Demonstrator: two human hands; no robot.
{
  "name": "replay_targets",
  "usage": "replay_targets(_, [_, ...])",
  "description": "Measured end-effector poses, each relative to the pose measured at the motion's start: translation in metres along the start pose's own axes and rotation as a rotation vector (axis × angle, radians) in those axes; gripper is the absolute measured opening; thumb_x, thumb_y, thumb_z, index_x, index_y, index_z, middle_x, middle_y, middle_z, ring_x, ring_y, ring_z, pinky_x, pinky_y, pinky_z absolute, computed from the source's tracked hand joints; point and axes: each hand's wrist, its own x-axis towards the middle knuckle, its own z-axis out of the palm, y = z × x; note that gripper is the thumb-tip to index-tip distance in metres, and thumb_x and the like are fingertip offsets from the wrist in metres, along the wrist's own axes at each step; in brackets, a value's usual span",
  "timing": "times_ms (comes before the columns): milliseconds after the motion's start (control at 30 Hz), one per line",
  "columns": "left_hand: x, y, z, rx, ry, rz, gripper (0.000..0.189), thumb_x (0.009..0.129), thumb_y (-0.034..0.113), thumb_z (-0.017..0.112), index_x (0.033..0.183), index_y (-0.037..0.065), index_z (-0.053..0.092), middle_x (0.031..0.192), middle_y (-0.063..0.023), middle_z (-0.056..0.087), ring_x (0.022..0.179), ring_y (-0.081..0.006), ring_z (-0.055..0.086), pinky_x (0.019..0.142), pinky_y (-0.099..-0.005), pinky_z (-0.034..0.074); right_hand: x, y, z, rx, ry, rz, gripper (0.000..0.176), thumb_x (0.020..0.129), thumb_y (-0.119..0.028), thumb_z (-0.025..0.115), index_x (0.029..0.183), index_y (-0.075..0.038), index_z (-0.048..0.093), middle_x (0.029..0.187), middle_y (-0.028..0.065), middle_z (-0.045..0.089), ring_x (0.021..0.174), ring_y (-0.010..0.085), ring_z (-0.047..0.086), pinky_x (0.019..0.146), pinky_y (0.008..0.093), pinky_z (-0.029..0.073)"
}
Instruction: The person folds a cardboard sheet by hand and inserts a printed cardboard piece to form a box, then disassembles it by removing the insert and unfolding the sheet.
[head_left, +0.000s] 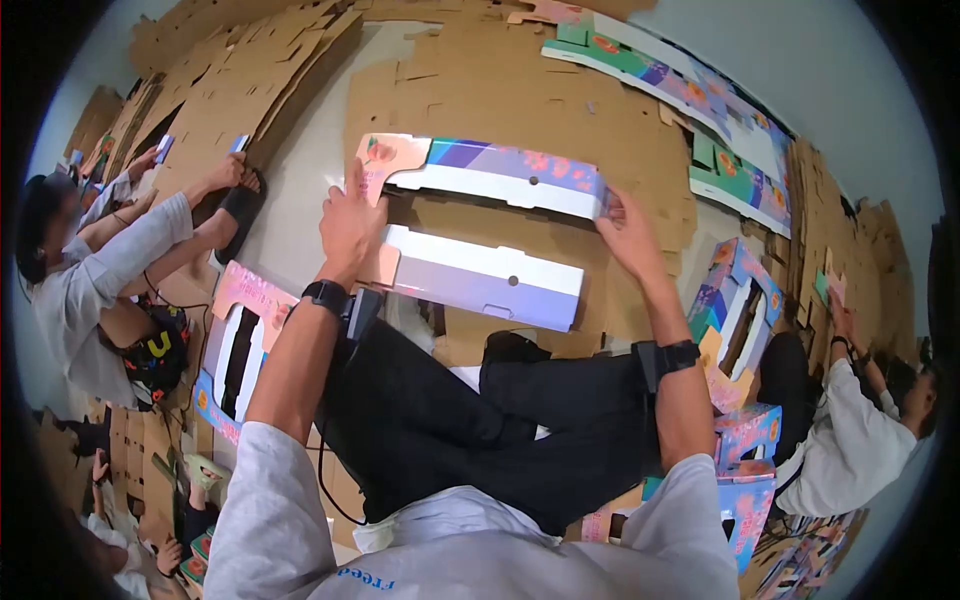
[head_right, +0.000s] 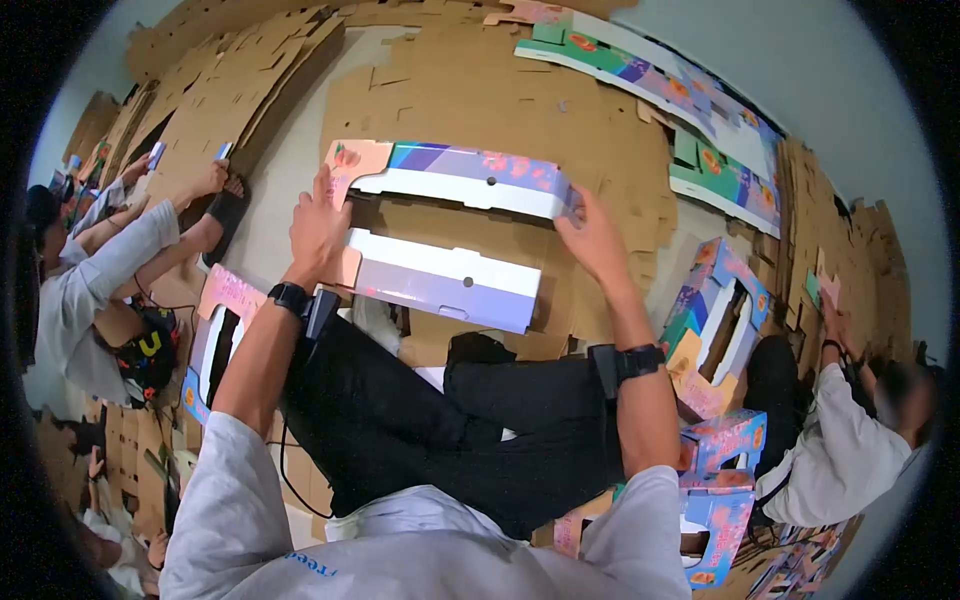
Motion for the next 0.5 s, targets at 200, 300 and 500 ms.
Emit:
replay_targets(200, [0.0, 0.002, 0.0, -0.017, -0.009, -0.029, 0.082, 0.097, 0.043, 0.07, 0.169, 0.026, 0.034, 0.13, -0.0287, 0.063, 0.122, -0.0495, 0.065, 0.104, -0.0568, 0.055, -0.016, -0.056, 0.022, -0.42, 0.13, -0.046, 0.077, 0.092, -0.017, 0.074, 0.163, -0.009, 0.046, 0.141, 0.0303, 0.065, 0.129, 0.0468, 0.065, 0.107, 0.0491, 0.055])
replay_targets(300, [0.001, 0.002, 0.003, 0.01, 0.028, -0.031, 0.082, 0.097, 0.044, 0.07, 0.169, 0.026, 0.034, 0.13, -0.0282, 0.063, 0.121, -0.0485, 0.066, 0.104, -0.0566, 0.055, 0.002, -0.032, 0.03, -0.2, 0.093, 0.018, 0.06, 0.096, -0.008, 0.069, 0.153, -0.005, 0.052, 0.134, 0.028, 0.07, 0.115, 0.0492, 0.072, 0.098, 0.0478, 0.06])
replay_targets(500, [-0.001, 0.002, 0.004, -0.001, 0.043, -0.024, 0.08, 0.098, 0.043, 0.067, 0.17, 0.029, 0.034, 0.128, -0.0274, 0.065, 0.118, -0.048, 0.068, 0.101, -0.0573, 0.057, -0.011, -0.056, 0.048, 0.699, -0.19, 0.27, 0.043, 0.107, -0.016, 0.066, 0.143, 0.006, 0.059, 0.129, 0.0166, 0.075, 0.114, 0.027, 0.078, 0.093, 0.0348, 0.064])
